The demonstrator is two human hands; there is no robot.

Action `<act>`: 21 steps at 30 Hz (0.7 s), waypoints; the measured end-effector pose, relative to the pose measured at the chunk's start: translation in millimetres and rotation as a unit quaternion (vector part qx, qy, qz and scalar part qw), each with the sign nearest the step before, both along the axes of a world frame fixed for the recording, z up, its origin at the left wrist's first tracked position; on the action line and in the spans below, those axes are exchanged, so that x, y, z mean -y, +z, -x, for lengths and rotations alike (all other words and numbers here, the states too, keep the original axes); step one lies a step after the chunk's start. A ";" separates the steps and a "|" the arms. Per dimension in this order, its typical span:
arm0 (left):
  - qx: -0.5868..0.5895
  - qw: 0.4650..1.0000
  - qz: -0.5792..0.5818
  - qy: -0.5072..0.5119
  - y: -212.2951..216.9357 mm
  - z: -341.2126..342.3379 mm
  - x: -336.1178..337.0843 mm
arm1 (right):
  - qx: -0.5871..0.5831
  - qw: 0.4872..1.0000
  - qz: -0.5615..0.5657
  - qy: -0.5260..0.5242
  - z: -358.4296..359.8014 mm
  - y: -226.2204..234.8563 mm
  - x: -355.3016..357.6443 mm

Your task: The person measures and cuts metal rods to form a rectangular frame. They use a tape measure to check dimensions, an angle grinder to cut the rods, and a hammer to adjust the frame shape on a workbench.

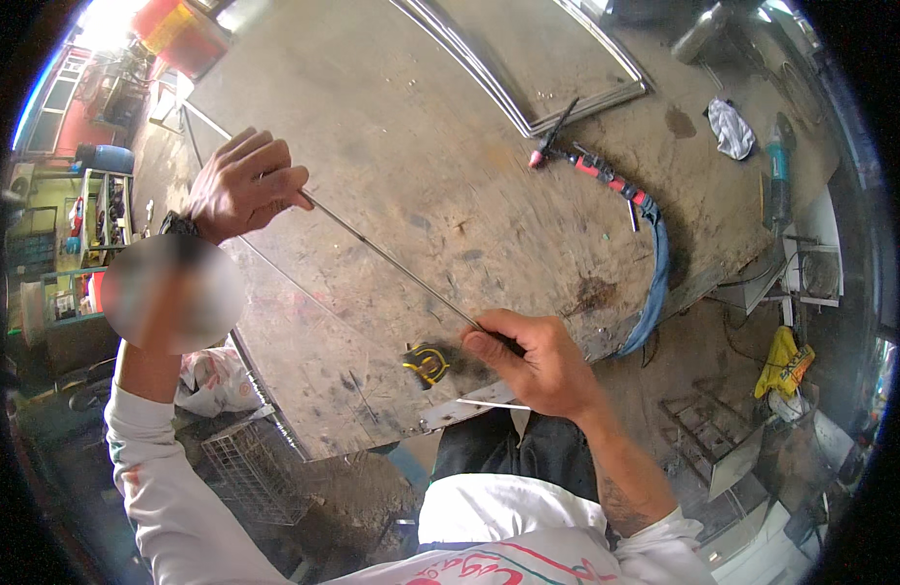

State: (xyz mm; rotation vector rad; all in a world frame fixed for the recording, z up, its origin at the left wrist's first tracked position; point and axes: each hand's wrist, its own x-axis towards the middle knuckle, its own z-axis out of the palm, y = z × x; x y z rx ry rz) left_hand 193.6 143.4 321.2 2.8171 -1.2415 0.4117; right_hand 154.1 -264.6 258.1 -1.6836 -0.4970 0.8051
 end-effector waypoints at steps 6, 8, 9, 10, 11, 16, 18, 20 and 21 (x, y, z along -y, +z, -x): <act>0.006 0.997 0.054 0.052 80.9 64.8 6.6 | 0.117 0.988 0.056 0.085 -9.5 79.0 2.4; 0.037 0.991 0.089 0.088 102.7 91.9 9.5 | 0.238 0.969 -0.020 0.063 -11.1 101.4 -0.6; 0.047 0.987 0.100 0.117 111.3 108.0 10.5 | 0.288 0.955 -0.021 0.073 -12.9 114.8 2.3; 0.077 0.980 0.109 0.146 116.6 127.2 13.2 | 0.338 0.938 -0.021 0.082 -12.5 127.4 6.8; 0.109 0.974 0.112 0.166 118.1 148.8 17.9 | 0.390 0.915 0.022 0.100 -11.8 137.8 12.1; -0.035 0.897 0.245 0.367 27.3 261.9 93.2 | 0.314 0.919 0.040 0.234 -2.6 102.8 31.9; -0.222 0.812 0.295 0.452 -39.2 289.0 134.6 | 0.207 0.925 0.136 0.287 6.0 47.8 36.5; -0.330 0.731 0.336 0.495 -96.5 309.1 164.5 | 0.182 0.922 0.188 0.286 19.5 -10.8 45.2; -0.312 0.741 0.345 0.484 -118.4 315.6 173.5 | 0.149 0.921 0.231 0.276 26.1 -36.8 49.2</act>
